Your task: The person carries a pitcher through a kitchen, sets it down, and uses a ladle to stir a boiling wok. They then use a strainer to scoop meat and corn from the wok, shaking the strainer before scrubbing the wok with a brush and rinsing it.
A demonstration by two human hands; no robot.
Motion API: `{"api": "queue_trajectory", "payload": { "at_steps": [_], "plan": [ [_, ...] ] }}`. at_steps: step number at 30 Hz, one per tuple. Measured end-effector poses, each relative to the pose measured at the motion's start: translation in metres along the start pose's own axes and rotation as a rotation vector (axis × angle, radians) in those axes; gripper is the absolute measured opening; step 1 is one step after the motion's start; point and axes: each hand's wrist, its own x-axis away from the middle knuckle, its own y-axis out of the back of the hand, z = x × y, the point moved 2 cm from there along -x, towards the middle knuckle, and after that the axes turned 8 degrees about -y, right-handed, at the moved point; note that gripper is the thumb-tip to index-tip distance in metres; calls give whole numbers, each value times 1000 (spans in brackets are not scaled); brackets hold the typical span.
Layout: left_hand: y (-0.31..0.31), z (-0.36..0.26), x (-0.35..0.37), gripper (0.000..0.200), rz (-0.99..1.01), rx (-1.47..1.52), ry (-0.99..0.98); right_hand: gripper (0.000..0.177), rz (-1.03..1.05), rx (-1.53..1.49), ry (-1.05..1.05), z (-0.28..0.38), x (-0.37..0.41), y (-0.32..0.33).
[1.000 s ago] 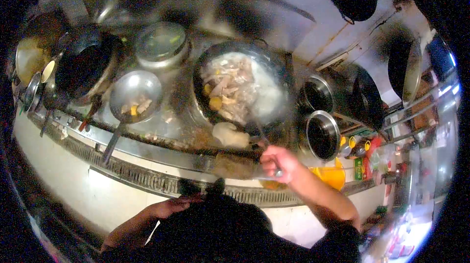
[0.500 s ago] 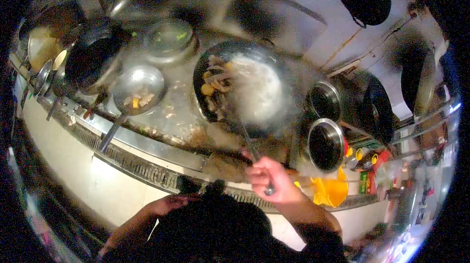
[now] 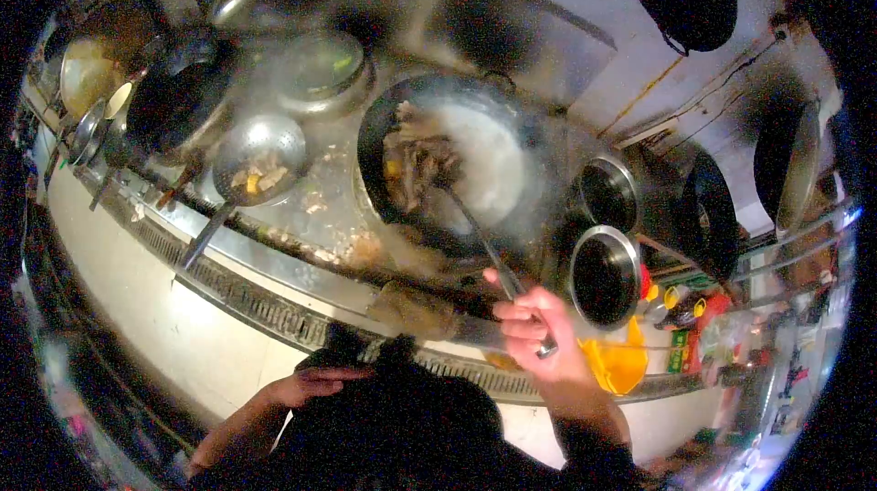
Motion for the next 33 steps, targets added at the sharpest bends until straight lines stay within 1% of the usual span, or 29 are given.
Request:
{"api": "queue_trajectory", "payload": {
  "at_steps": [2, 4, 5, 6, 7, 8, 9, 11, 12, 14, 15, 16, 18, 20, 21, 22, 23, 25, 27, 28, 29, 31, 32, 33],
  "plan": [
    [1, 7, -2, 47, -46, 55, -8, 45, -26, 38, 27, 2, 1, -1],
    [12, 30, -2, 47, -64, 41, 0, 45, -60, 102, 85, 4, -1, -4],
    [18, 32, -1, 49, -85, 27, 10, 45, -58, 103, 100, 4, -1, -3],
    [25, 31, 2, 49, -69, 23, 10, 49, -11, 59, 109, 4, -2, -2],
    [34, 32, 7, 48, -146, -78, 203, 53, 36, 14, 118, 2, -4, -1],
    [44, 33, 13, 47, -222, -182, 393, 53, 36, 13, 136, -1, -8, -2],
    [53, 37, 21, 47, -206, -186, 392, 53, 41, -6, 133, -4, -13, -5],
    [86, 65, 47, 44, -326, -399, 496, 51, 58, -41, 131, -8, -26, -6],
    [107, 96, 65, 44, -323, -401, 485, 51, 58, -32, 138, -10, -33, -10],
    [152, 168, 112, 32, -318, -871, 182, 46, -52, 54, 168, -17, -46, -15],
    [174, 199, 141, 28, -347, -1022, 92, 46, -57, 57, 165, -22, -52, -18],
    [188, 213, 160, 24, -376, -1174, 1, 46, -55, 50, 168, -27, -59, -20],
    [192, 190, 195, 24, -558, -996, 450, 46, -53, 41, 172, -37, -74, -26],
    [222, 256, 256, 27, -366, -1191, 423, 46, -48, 47, 188, -50, -85, -37],
    [231, 288, 290, 24, -397, -1142, 490, 47, -60, 44, 200, -58, -92, -46],
    [235, 304, 314, 22, -429, -1091, 557, 47, -64, 43, 200, -65, -99, -55],
    [238, 309, 333, 22, -428, -1088, 557, 48, -81, 72, 197, -71, -105, -62],
    [246, 316, 362, 20, -532, -1058, 613, 49, -98, 103, 190, -82, -121, -77],
    [248, 285, 363, 18, -534, -1055, 599, 56, -28, 75, 154, -94, -140, -92],
    [245, 264, 357, 16, -530, -1056, 587, 56, -29, 79, 145, -99, -150, -98],
    [247, 262, 355, 16, -540, -1050, 591, 55, -72, 105, 110, -104, -160, -103],
    [255, 270, 350, 13, -637, -1045, 439, 53, -121, 142, 59, -112, -184, -114],
    [268, 301, 349, 11, -666, -890, 561, 53, -118, 147, 45, -115, -198, -112],
    [268, 286, 340, 11, -623, -1012, 428, 55, -73, 127, 17, -116, -213, -107]
  ]
}}
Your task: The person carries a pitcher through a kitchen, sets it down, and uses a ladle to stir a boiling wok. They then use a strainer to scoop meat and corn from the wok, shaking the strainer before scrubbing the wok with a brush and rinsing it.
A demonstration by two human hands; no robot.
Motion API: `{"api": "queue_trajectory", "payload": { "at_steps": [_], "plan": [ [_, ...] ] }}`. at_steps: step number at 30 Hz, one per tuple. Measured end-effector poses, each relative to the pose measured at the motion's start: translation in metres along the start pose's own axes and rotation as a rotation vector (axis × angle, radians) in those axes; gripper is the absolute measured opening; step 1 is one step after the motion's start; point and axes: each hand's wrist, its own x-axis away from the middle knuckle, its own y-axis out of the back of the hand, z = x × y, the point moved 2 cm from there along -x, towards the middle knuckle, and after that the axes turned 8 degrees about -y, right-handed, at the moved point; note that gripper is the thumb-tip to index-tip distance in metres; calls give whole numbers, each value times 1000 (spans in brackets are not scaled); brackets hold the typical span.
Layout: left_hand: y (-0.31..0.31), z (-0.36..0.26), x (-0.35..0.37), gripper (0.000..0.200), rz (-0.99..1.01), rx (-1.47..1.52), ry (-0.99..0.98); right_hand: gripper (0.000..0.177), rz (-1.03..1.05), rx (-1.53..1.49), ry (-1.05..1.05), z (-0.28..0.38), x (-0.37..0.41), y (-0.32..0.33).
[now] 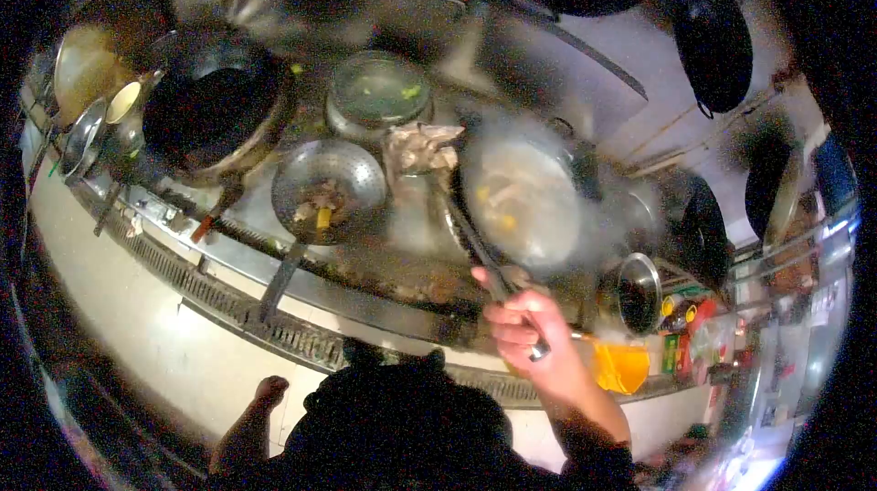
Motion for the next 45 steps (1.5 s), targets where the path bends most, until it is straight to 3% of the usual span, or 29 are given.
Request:
{"api": "queue_trajectory", "payload": {
  "at_steps": [1, 6, 8, 9, 11, 12, 13, 15, 17, 18, 22, 23, 25, 27, 28, 30, 31, 33, 34, 36, 37, 39, 41, 44, 45],
  "plan": [
    [8, -16, -7, 12, -50, -70, -151, 58, 46, -20, -26, -3, -15, 3],
    [-34, -1, -18, 17, -95, 85, -15, 53, -63, 84, -178, -13, -99, 22],
    [-36, 2, -15, 17, -137, 116, 21, 56, -467, 657, -152, -15, -122, 26],
    [-27, -3, -10, 17, -139, 119, 26, 56, -466, 660, -158, -15, -129, 38],
    [1, -23, 0, 14, -11, -99, 26, 61, -646, 1345, 5, -14, -140, 52],
    [-2, -16, 5, 14, -12, -94, 32, 67, -768, 1685, -23, -10, -136, 40],
    [-6, -5, 15, 11, -61, -89, -19, 67, -767, 1686, -29, -9, -134, 40],
    [-7, 9, 29, 10, -106, -84, -76, 70, -1048, 2290, -2, -2, -123, 39],
    [-12, 17, 39, 9, -8, -227, -98, 71, -1084, 2264, -30, 5, -108, 30],
    [0, 4, 41, 9, 9, -203, -17, 71, -1057, 2171, 17, 7, -97, 23],
    [-29, 15, 31, 8, 94, -277, -55, 71, -1101, 1967, 247, 18, -50, 48],
    [-38, 17, 23, 10, 65, -187, -67, 71, -1124, 1907, 364, 23, -35, 55],
    [-67, 26, 7, 11, 45, -102, -91, 71, -1237, 1905, 321, 40, 0, 69],
    [-86, 23, -14, 17, -98, 386, -20, 72, -1399, 1963, 427, 65, 37, 93],
    [-85, 15, -18, 17, -94, 379, -25, 72, -1404, 1953, 430, 76, 51, 101],
    [-53, -48, -43, 24, -25, -12, -160, 74, -1671, 1842, 146, 101, 80, 118],
    [-48, -61, -55, 24, -25, -16, -163, 74, -1672, 1837, 150, 111, 92, 133],
    [-52, -76, -67, 28, 205, 10, 93, 69, -1663, 1966, 215, 129, 112, 176],
    [-54, -85, -69, 28, 209, 4, 93, 69, -1663, 1959, 213, 145, 120, 212],
    [-56, -99, -68, 31, 125, 188, 201, 62, -1298, 1775, 472, 167, 125, 261],
    [-57, -105, -69, 32, 77, 281, 255, 62, -1294, 1770, 475, 173, 129, 266],
    [-37, -135, -64, 31, 108, 189, 235, 57, -1103, 1067, 262, 166, 123, 204],
    [-38, -143, -63, 30, 139, 98, 210, 57, -1070, 982, 220, 164, 127, 174],
    [-55, -141, -54, 20, 200, -294, -147, 53, -1082, 905, 54, 166, 136, 173],
    [-61, -141, -51, 20, 196, -294, -142, 53, -898, 730, -2, 171, 139, 182]
  ]
}}
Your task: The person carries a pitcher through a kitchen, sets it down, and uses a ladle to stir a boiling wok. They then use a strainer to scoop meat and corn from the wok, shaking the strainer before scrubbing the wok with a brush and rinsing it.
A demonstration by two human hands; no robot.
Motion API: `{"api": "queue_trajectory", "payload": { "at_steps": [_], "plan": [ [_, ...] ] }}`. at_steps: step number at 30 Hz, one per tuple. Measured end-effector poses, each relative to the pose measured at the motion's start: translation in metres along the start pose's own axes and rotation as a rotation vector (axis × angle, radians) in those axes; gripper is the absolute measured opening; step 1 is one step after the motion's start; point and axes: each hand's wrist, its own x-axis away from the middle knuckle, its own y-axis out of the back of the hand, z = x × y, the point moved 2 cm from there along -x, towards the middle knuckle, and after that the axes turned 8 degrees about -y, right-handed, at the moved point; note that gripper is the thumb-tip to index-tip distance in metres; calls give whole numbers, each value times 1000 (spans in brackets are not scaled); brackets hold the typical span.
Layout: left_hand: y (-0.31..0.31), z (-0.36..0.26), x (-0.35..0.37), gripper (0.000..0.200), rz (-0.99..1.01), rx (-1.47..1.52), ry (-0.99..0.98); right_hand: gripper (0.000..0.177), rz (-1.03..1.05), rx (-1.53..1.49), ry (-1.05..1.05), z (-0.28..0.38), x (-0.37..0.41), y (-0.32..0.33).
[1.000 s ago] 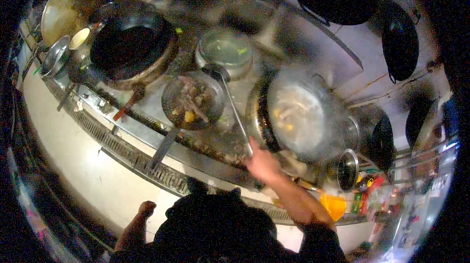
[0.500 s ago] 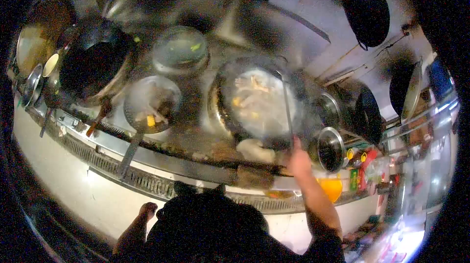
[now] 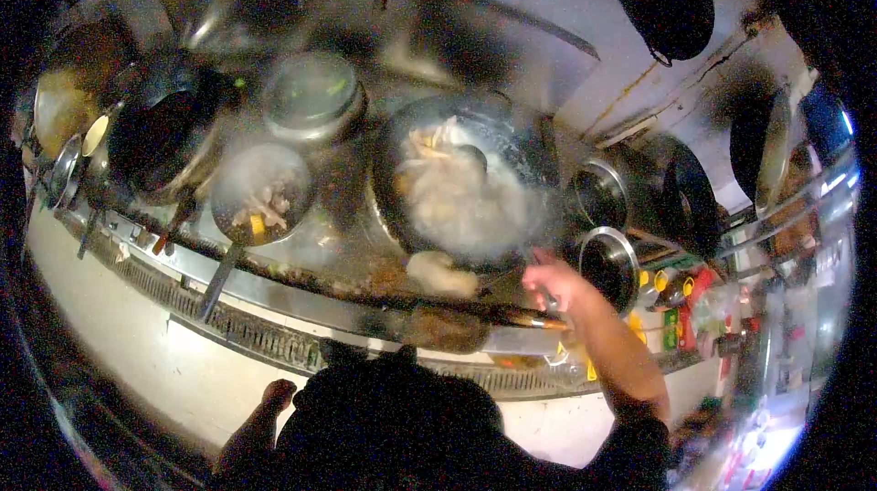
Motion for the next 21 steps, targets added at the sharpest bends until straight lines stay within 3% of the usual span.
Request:
{"api": "queue_trajectory", "payload": {
  "at_steps": [1, 2, 3, 4, 6, 7, 9, 10, 12, 16, 18, 21],
  "plan": [
    [-11, 2, 3, 18, -44, 93, 53, 52, 206, -148, -54, -1, -3, 3],
    [-23, 3, 8, 16, -89, 186, 106, 52, 211, -144, -52, -5, -3, 2],
    [-74, 32, 14, 14, -384, 676, 39, 43, 341, -272, -80, -12, -1, -5],
    [-63, 23, 14, 14, -394, 678, 44, 34, 472, -397, -110, -16, 2, -13],
    [-33, -6, 20, 14, 16, -72, -28, 36, 518, -415, -122, -24, 3, -28],
    [-42, -5, 26, 14, 19, -71, -19, 36, 626, -508, -139, -29, 2, -36],
    [-50, 1, 39, 14, -322, 1293, 323, 39, 788, -601, -133, -36, 6, -52],
    [-51, 5, 41, 14, -323, 1289, 325, 39, 792, -603, -133, -37, 8, -57],
    [-33, 1, 42, 13, -216, 94, -57, 39, 933, -717, -117, -39, 13, -67],
    [-15, 2, 41, 12, -131, 18, -78, 40, 1005, -804, -116, -45, 19, -88],
    [0, -3, 39, 14, -200, 106, 69, 48, 1112, -928, -46, -42, 23, -92],
    [0, 9, 31, 18, -80, -73, -126, 48, 1116, -952, -28, -39, 24, -99]
  ]
}}
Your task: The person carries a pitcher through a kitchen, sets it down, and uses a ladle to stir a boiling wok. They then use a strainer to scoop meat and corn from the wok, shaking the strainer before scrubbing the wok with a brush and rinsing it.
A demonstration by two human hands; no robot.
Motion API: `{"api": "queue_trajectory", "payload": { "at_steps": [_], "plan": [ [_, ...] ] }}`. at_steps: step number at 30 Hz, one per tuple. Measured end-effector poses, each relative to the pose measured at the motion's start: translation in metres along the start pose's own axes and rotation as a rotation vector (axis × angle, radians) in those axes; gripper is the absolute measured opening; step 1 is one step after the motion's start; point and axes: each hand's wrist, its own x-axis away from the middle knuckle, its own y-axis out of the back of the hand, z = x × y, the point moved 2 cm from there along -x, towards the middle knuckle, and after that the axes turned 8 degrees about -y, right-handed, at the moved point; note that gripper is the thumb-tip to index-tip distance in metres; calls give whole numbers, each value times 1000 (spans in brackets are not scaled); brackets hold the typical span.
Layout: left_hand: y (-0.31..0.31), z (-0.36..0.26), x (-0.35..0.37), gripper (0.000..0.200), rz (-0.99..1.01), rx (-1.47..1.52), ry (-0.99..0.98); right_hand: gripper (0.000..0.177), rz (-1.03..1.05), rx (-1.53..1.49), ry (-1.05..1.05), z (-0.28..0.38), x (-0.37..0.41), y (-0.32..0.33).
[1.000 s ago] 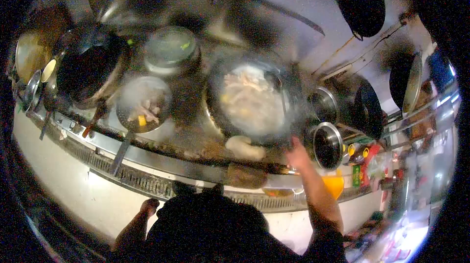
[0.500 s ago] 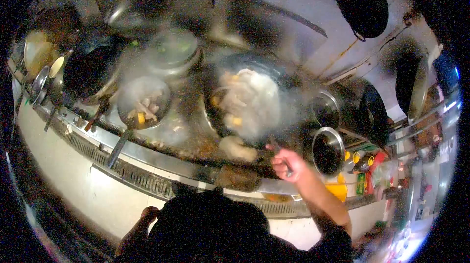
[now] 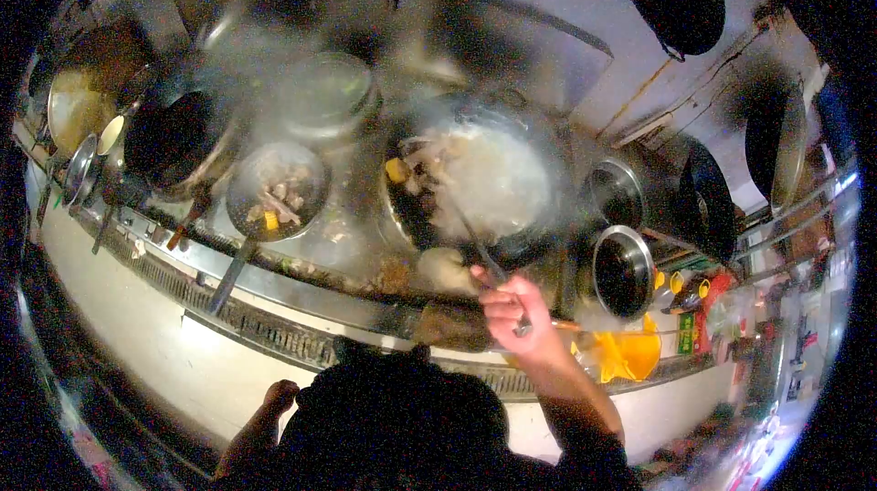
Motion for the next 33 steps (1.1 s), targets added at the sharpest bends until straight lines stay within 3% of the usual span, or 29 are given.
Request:
{"api": "queue_trajectory", "payload": {
  "at_steps": [4, 6, 10, 13, 15, 16, 19, 21, 22, 23, 25, 33],
  "plan": [
    [2, 12, -5, 20, -88, -27, 24, 47, 75, -12, 14, -2, 3, -5],
    [4, 14, -3, 20, -36, 61, 142, 47, 86, -10, 36, -4, 6, -8],
    [1, 30, 0, 21, -14, 43, -2, 52, 91, -13, 93, -10, 14, -13],
    [-9, 43, -3, 21, -26, 109, 60, 47, 51, 56, 122, -12, 23, -16],
    [-14, 54, -5, 23, -7, 251, 257, 46, -18, 70, 186, -15, 31, -17],
    [-16, 57, -5, 23, -5, 254, 251, 46, -21, 71, 191, -17, 33, -19],
    [-15, 63, -11, 25, -147, 378, 299, 51, -51, 67, 238, -22, 41, -26],
    [-6, 66, -19, 26, 37, 534, 478, 50, -98, 82, 283, -27, 45, -32],
    [3, 64, -25, 26, 75, 308, 317, 50, -101, 84, 288, -28, 45, -35],
    [-1, 67, -27, 26, 77, 310, 311, 50, -106, 101, 288, -29, 46, -39],
    [-10, 76, -28, 26, 10, 599, 469, 50, -114, 120, 291, -33, 44, -48],
    [-20, 96, -27, 26, -43, 745, 538, 52, -186, 207, 240, -59, 5, -94]
  ]
}}
